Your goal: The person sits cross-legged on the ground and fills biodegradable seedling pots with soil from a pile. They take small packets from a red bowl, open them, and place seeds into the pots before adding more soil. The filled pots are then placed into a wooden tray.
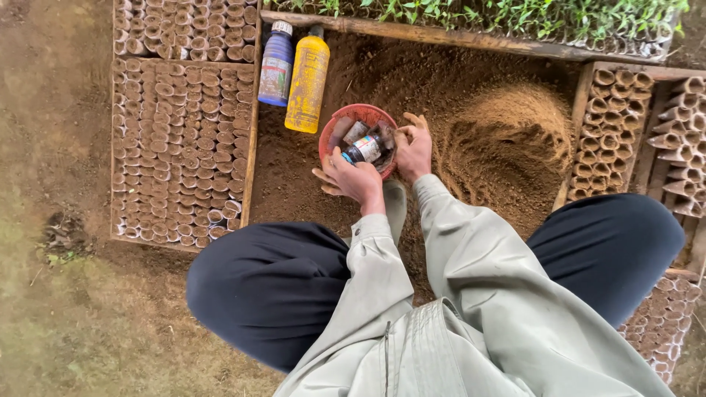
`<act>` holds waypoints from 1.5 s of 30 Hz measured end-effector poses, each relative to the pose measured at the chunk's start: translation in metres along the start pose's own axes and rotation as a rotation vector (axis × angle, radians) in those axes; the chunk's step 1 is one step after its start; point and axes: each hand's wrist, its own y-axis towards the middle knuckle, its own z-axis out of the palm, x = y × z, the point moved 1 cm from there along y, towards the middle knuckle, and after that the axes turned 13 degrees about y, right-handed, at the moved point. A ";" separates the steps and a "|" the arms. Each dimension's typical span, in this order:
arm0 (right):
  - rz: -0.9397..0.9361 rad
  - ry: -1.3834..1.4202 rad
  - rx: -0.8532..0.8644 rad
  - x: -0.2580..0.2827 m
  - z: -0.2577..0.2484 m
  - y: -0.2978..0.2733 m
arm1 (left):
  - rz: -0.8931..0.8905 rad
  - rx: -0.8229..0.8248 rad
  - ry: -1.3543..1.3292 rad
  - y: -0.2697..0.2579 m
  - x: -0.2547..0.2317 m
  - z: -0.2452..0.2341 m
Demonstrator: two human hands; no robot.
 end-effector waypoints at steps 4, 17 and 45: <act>0.158 0.389 -0.095 -0.037 -0.005 0.011 | 0.087 -0.270 -0.144 -0.011 -0.011 0.015; 0.544 0.798 -0.255 -0.008 -0.059 -0.009 | -0.152 0.516 -0.914 -0.030 -0.023 0.083; 0.459 0.405 -0.423 -0.023 -0.108 -0.046 | 0.190 0.271 -0.606 -0.089 -0.054 0.036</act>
